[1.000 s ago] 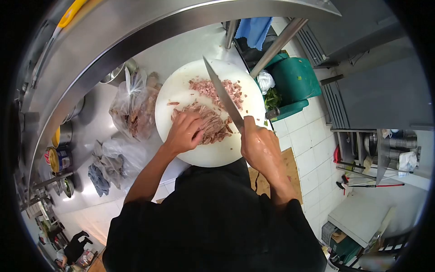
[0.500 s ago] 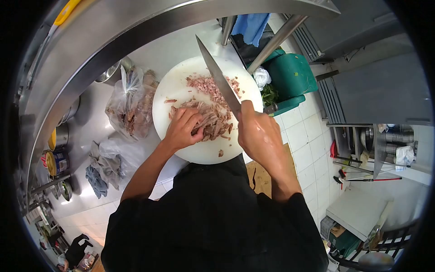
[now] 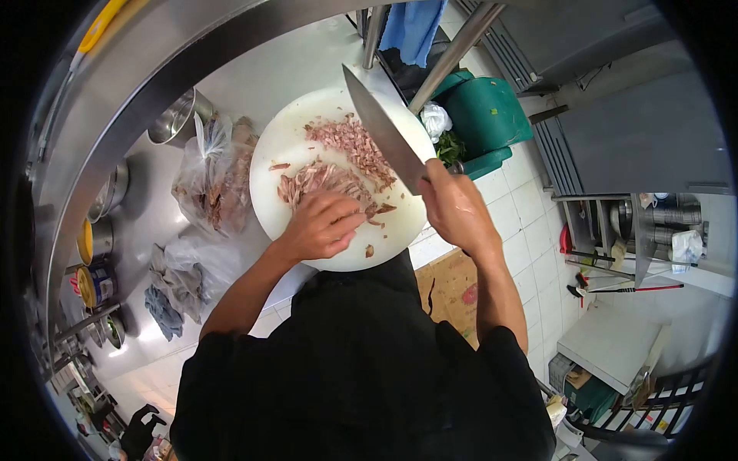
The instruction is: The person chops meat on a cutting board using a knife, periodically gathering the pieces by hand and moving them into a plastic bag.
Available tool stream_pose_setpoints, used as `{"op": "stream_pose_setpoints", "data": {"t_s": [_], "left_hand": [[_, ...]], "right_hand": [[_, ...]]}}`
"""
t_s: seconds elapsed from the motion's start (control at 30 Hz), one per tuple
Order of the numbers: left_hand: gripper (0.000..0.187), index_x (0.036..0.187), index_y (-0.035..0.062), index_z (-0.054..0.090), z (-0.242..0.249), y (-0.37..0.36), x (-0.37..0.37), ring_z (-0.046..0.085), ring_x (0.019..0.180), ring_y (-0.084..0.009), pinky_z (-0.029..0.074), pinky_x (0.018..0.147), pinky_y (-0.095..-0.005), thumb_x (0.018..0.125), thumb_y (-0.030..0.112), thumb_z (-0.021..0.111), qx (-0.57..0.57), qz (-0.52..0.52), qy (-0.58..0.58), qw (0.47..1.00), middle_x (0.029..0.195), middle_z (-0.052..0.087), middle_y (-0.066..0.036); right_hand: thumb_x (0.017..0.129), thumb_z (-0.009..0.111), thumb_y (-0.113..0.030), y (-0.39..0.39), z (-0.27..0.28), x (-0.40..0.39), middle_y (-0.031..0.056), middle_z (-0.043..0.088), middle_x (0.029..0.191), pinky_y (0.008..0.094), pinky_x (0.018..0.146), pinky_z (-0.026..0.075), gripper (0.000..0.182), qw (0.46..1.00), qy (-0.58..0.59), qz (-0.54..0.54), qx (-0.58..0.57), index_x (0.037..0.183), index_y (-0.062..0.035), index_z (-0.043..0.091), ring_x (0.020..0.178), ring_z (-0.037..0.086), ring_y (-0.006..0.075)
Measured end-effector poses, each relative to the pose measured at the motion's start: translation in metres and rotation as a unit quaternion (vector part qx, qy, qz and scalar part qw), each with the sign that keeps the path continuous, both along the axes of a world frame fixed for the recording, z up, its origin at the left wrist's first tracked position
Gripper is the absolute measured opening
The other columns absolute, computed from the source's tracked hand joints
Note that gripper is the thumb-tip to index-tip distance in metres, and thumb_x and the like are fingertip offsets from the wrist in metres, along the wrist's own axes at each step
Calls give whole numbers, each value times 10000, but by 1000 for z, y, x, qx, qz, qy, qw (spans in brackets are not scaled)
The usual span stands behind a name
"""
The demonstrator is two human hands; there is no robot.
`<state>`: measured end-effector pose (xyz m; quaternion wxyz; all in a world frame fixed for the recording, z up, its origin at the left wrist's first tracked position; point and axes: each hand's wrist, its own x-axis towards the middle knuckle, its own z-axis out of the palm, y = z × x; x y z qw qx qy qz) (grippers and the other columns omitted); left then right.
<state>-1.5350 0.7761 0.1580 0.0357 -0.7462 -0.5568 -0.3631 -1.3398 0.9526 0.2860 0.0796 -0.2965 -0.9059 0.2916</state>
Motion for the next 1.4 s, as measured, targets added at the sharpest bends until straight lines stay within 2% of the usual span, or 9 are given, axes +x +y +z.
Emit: {"op": "stream_pose_setpoints", "data": {"t_s": [0.17,0.27,0.37,0.6,0.73,0.97,1.07,1.3,1.4], "left_hand": [[206,957,75,711,-19,4,-2,588,1060,-209,444,986,-388,761,130,748,-27,-27,35,999,1127,668,-19],[168,906,69,709,-22,3,-3,594,1033,-215,454,967,-385,755,126,753,-18,-20,11,1000,1099,668,-26],[174,901,71,706,-25,7,-2,595,1016,-219,460,921,-377,745,122,763,-1,-12,-11,1000,1067,665,-32],[176,899,70,705,-17,2,-5,594,990,-209,461,847,-350,743,116,773,7,-4,3,1000,1004,669,-25],[179,903,62,712,-23,2,-7,597,987,-214,475,839,-345,742,111,772,2,-18,-4,1000,987,672,-29],[195,892,17,695,-22,1,-10,612,967,-268,531,849,-382,697,22,705,-6,-39,-71,997,979,661,-87],[224,888,0,686,-23,0,-11,614,970,-283,538,848,-383,663,9,686,-9,-49,-80,996,987,658,-111],[232,880,-5,677,-19,-2,-14,607,971,-291,541,853,-370,650,20,682,-3,-55,-73,996,986,653,-112],[238,886,-6,682,-21,-1,-16,607,971,-289,543,855,-374,651,28,682,-7,-58,-82,995,994,658,-109]], "right_hand": [[934,617,-63,-24,14,17,263,600,640,554,562,469,150,997,-31,-5,70,974,-12,482,627,609,490],[959,555,-85,-49,-25,12,303,618,668,610,645,488,127,985,-166,-13,37,982,11,475,677,634,520],[968,531,-93,-52,-46,2,315,620,677,624,669,488,129,986,-159,-50,-6,981,21,473,694,635,535],[939,530,-72,-69,17,1,341,617,690,627,663,485,134,987,-129,-93,-34,967,38,459,685,629,547],[884,516,-30,-70,-51,-18,347,623,687,628,650,490,133,990,-133,-38,-2,965,56,455,671,634,550],[902,523,-45,-74,25,-17,359,649,752,622,701,514,130,979,-173,-99,-30,967,47,458,759,664,547],[900,523,-43,-80,-55,-32,357,660,778,625,728,510,133,980,-186,-67,-9,979,45,464,788,664,551],[962,520,-83,-68,13,-22,345,647,766,630,695,483,183,989,-109,-98,-37,1035,73,458,757,641,551],[905,542,-63,-79,-24,-27,347,658,768,639,722,504,197,984,-156,-87,-21,1017,69,448,757,649,564]]}}
